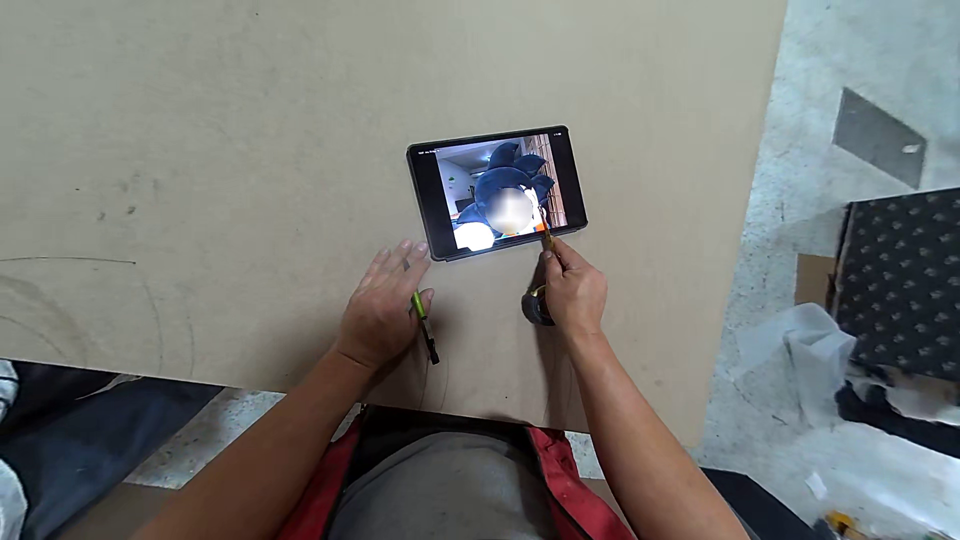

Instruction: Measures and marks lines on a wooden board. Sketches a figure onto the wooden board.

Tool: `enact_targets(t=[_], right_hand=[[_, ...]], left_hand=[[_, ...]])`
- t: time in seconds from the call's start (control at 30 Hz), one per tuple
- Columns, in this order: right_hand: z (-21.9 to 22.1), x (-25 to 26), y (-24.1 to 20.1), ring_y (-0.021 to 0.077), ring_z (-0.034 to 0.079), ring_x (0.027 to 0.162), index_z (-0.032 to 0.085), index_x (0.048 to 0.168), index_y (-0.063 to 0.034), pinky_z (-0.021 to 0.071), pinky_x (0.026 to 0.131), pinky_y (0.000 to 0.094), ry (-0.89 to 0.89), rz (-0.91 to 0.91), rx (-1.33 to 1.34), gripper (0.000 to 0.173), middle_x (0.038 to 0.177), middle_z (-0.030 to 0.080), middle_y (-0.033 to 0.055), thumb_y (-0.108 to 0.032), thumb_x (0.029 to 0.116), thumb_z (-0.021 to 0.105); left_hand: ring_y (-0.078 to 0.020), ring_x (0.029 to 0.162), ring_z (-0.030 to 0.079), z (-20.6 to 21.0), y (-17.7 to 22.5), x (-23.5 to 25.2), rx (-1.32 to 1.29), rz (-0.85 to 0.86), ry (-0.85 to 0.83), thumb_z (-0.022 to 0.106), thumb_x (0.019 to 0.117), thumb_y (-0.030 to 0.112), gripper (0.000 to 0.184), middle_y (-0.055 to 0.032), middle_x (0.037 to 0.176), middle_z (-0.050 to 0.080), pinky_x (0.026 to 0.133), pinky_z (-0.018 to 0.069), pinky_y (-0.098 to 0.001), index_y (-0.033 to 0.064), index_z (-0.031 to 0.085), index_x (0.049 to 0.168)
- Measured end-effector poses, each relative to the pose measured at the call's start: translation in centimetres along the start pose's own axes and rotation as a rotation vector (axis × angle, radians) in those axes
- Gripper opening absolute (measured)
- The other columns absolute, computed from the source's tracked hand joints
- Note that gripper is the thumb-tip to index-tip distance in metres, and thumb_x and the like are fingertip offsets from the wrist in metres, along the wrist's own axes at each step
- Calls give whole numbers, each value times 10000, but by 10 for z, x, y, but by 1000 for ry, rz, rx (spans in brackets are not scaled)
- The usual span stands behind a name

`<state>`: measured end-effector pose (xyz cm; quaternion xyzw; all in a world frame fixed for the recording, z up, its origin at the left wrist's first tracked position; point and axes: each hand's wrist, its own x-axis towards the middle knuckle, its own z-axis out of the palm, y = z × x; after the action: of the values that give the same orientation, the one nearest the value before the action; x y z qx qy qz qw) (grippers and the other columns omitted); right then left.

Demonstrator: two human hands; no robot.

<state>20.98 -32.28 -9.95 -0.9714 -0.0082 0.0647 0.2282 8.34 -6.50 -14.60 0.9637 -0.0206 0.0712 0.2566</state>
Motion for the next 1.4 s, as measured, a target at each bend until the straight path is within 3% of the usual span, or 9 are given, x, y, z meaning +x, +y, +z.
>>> enact_targets(t=[0.97, 1.07, 1.17, 1.23, 1.3, 1.4], right_hand=[[2, 1, 0, 220, 750, 855, 738, 1293, -255, 573, 738, 529, 8, 2, -1, 319, 994, 791, 24, -330, 1066, 527], [3, 3, 10, 125, 714, 788, 738, 1265, -203, 587, 730, 407, 74, 107, 262, 303, 929, 767, -7, -328, 1059, 554], [-2, 17, 20, 109, 685, 777, 686, 1262, -131, 593, 713, 317, 189, 290, 628, 271, 1047, 727, 24, -270, 1064, 565], [-4, 28, 24, 108, 670, 800, 664, 1257, -112, 573, 720, 294, 205, 304, 736, 255, 1078, 712, 33, -247, 1071, 553], [-6, 39, 25, 116, 664, 819, 671, 1245, -98, 558, 725, 292, 181, 286, 790, 248, 1074, 713, 39, -231, 1073, 551], [-6, 42, 16, 128, 694, 876, 652, 1278, -101, 572, 748, 325, 98, 285, 829, 270, 1172, 735, 36, -239, 1087, 520]], left_hand=[[-245, 1495, 410, 0, -2, 1, 8, 9, 6, 446, 1071, 311, 444, -77, 1557, 515, 1255, 297, -468, 41, 609, 1383], [-240, 1502, 398, 2, -4, 0, 1, 19, 14, 442, 1073, 321, 456, -70, 1566, 505, 1260, 289, -469, 46, 603, 1399], [-243, 1503, 395, 4, -6, 1, -12, 13, 21, 434, 1072, 350, 474, -74, 1559, 513, 1257, 291, -484, 53, 613, 1395], [-229, 1504, 395, 2, -5, -1, -80, -11, 45, 453, 1067, 363, 472, -68, 1544, 530, 1260, 290, -482, 59, 619, 1387], [-207, 1457, 463, -9, 1, -3, -191, -99, 96, 494, 1050, 360, 452, -57, 1484, 586, 1230, 362, -465, 67, 629, 1366], [-191, 1238, 650, -36, 12, -22, -287, -302, 146, 501, 1044, 407, 470, -54, 1361, 671, 1029, 555, -449, 134, 620, 1408]])
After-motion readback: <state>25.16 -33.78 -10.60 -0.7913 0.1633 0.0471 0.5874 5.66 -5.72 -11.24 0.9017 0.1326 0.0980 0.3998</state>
